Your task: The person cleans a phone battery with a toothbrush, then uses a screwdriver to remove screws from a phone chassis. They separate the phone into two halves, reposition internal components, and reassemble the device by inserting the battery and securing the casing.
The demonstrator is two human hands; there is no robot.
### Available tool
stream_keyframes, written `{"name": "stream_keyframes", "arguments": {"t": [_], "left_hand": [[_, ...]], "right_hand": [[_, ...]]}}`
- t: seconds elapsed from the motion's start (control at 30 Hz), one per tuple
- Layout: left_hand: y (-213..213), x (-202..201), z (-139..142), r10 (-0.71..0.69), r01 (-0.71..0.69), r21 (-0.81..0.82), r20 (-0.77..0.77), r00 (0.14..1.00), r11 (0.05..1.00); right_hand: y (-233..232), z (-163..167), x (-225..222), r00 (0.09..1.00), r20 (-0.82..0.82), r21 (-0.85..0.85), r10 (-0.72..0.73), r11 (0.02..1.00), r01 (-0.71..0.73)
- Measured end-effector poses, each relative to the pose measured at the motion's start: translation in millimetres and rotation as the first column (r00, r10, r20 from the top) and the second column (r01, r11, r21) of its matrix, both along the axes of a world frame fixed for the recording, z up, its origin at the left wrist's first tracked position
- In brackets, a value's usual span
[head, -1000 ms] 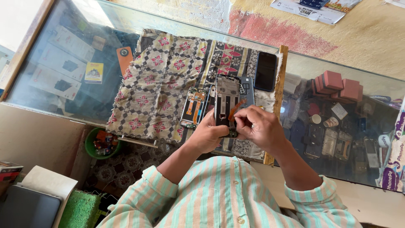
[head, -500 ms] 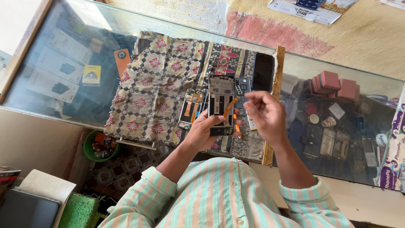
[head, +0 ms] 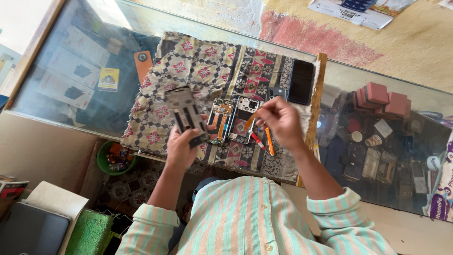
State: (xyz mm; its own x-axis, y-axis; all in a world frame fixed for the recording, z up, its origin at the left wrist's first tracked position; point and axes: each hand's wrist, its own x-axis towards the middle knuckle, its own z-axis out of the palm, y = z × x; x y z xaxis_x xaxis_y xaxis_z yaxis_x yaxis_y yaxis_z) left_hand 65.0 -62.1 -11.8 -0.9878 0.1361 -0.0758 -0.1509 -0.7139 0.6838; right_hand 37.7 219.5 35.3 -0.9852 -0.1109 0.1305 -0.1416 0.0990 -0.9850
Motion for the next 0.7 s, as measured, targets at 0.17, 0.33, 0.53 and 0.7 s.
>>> {"name": "stream_keyframes", "arguments": {"t": [0.17,0.33,0.53,0.7], "left_hand": [[-27,-2,6,0.127,-0.128,-0.025,-0.04,0.991,0.991],[-38,-8,21,0.177,-0.18,-0.015,-0.119,0.977,0.984],[-40,-6,29,0.141,-0.147,-0.023,-0.167,0.976,0.989],[6,-7,19,0.015,-0.016,-0.064,-0.011,1.0,0.998]], "right_hand": [[-59,-20,-5,0.98,0.096,-0.007,0.175,0.985,-0.175],[-91,-11,-19,0.952,0.131,-0.085,0.276,0.96,-0.267],[-53,-17,-17,0.999,0.008,0.111,0.044,0.993,-0.044],[12,-29,37,0.986,0.133,-0.064,0.097,0.994,-0.09]]}}
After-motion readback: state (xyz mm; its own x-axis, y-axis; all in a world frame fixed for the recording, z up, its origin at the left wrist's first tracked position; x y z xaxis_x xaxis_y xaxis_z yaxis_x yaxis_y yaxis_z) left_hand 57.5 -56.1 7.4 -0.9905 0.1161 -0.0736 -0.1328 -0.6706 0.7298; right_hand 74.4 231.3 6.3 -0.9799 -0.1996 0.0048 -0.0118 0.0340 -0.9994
